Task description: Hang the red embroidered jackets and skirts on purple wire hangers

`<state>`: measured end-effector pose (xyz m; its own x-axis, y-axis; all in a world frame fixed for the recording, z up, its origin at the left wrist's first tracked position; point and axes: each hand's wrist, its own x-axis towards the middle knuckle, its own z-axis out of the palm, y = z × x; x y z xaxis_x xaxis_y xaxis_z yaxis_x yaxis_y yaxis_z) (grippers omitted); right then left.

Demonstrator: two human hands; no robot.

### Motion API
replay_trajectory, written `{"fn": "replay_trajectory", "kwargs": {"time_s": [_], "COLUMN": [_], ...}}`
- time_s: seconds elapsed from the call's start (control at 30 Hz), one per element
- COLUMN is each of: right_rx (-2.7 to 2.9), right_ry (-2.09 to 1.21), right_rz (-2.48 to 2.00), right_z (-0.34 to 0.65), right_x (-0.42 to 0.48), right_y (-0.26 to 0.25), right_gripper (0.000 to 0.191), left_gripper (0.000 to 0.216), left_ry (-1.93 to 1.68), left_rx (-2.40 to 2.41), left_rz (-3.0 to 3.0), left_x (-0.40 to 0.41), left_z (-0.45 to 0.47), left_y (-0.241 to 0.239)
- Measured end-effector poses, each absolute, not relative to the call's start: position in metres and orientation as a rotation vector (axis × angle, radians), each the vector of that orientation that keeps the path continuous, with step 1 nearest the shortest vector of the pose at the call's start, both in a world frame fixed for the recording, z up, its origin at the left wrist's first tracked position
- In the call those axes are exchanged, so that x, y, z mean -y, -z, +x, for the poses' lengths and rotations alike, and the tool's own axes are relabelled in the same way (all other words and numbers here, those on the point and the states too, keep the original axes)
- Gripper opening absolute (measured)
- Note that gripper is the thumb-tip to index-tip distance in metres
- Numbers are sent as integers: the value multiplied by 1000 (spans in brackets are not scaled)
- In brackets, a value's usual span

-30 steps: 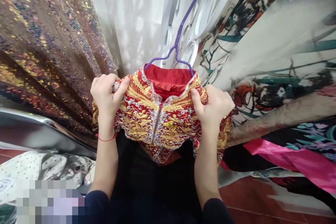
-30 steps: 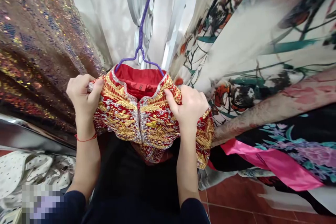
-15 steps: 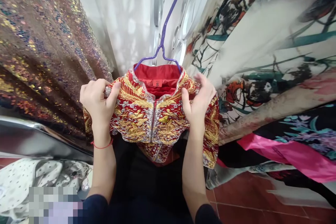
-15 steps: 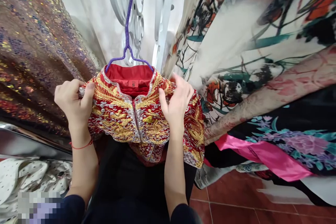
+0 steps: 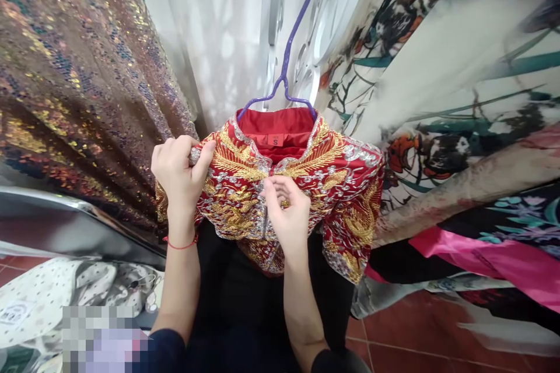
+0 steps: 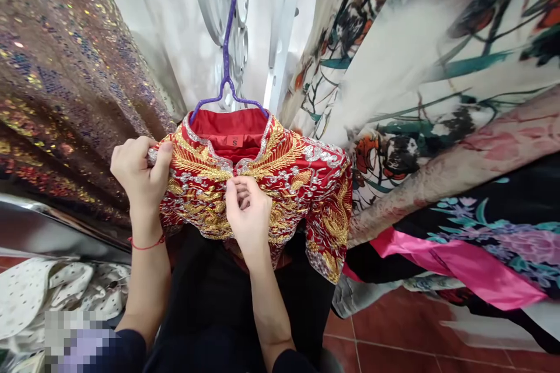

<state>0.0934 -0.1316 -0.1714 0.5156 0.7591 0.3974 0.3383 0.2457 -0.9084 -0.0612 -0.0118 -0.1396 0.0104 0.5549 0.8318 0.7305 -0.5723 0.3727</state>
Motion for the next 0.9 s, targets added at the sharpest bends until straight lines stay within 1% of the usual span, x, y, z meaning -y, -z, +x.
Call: {"fn": "replay_trajectory", "kwargs": {"time_s": [0.2, 0.43, 0.57, 0.73, 0.83, 0.9], "right_rx": [968, 896, 889, 899, 903, 894], "right_ry": [-468, -466, -464, -430, -469, -515], "right_rz": [-1261, -1200, -1160, -1210, -1283, -1337], "right_z": [89, 86, 86, 83, 85, 87], "right_x": [127, 119, 118, 122, 129, 135], "right_y": [175, 169, 174, 196, 222, 242], "right_gripper": [21, 34, 37, 39, 41, 42], "left_gripper": [39, 35, 33, 36, 34, 30], "left_ry": [1655, 1644, 1665, 1689, 1718, 1735], "left_rx": [1341, 1348, 1368, 1328, 1328, 1313], "left_rz": [-2088, -2081, -2104, -2102, -2126, -2163], "left_x": [10, 11, 11, 8, 6, 5], "left_z": [-59, -60, -61, -61, -60, -60], "left_y": [141, 141, 141, 146, 149, 149]}}
